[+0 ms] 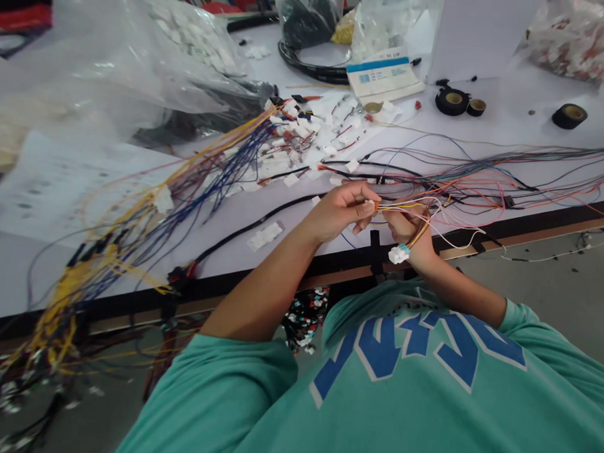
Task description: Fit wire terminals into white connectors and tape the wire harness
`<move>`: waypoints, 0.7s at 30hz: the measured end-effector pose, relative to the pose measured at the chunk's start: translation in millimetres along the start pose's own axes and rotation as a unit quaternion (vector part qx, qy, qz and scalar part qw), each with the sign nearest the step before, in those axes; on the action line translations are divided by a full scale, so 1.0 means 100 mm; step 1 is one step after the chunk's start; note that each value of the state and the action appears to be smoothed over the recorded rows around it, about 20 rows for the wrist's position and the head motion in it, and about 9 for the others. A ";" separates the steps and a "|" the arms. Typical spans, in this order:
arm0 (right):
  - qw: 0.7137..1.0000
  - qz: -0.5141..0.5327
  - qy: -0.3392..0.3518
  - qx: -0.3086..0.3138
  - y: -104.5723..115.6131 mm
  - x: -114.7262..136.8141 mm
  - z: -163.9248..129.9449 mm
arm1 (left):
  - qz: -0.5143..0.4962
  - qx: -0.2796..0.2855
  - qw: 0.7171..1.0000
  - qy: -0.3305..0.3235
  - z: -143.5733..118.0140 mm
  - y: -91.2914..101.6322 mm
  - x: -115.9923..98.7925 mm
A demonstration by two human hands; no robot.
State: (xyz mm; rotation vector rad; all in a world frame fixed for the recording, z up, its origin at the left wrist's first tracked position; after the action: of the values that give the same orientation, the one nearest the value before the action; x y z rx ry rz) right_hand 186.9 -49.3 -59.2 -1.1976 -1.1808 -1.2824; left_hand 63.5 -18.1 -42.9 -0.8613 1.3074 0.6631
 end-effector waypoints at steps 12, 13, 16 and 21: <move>0.995 0.086 0.001 0.055 -0.03 0.00 -0.01 | 0.069 0.043 0.997 -0.007 -0.03 0.02 -0.08; 0.994 0.091 -0.010 0.064 -0.04 -0.02 -0.01 | 0.072 0.045 0.996 -0.009 -0.03 0.02 -0.10; 0.994 0.088 -0.013 0.061 -0.05 -0.06 -0.01 | 0.069 0.042 0.996 -0.023 -0.03 0.03 -0.14; 0.999 0.032 0.013 0.023 -0.01 -0.01 -0.02 | 0.067 0.039 0.996 -0.032 -0.02 0.03 -0.12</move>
State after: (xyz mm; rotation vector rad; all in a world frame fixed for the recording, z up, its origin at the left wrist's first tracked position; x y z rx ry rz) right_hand 185.6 -50.8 -60.1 -1.1718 -1.1382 -1.2135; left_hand 57.9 -17.4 -31.6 -0.6879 1.3321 0.7333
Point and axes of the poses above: each hand's wrist, its own z-axis towards the middle knuckle, its own y-axis out of the back of the hand, x = y × z, the point moved 4 cm from there along z, towards the middle knuckle, and after that the axes turned 2 degrees about -y, right-handed, at the moved point
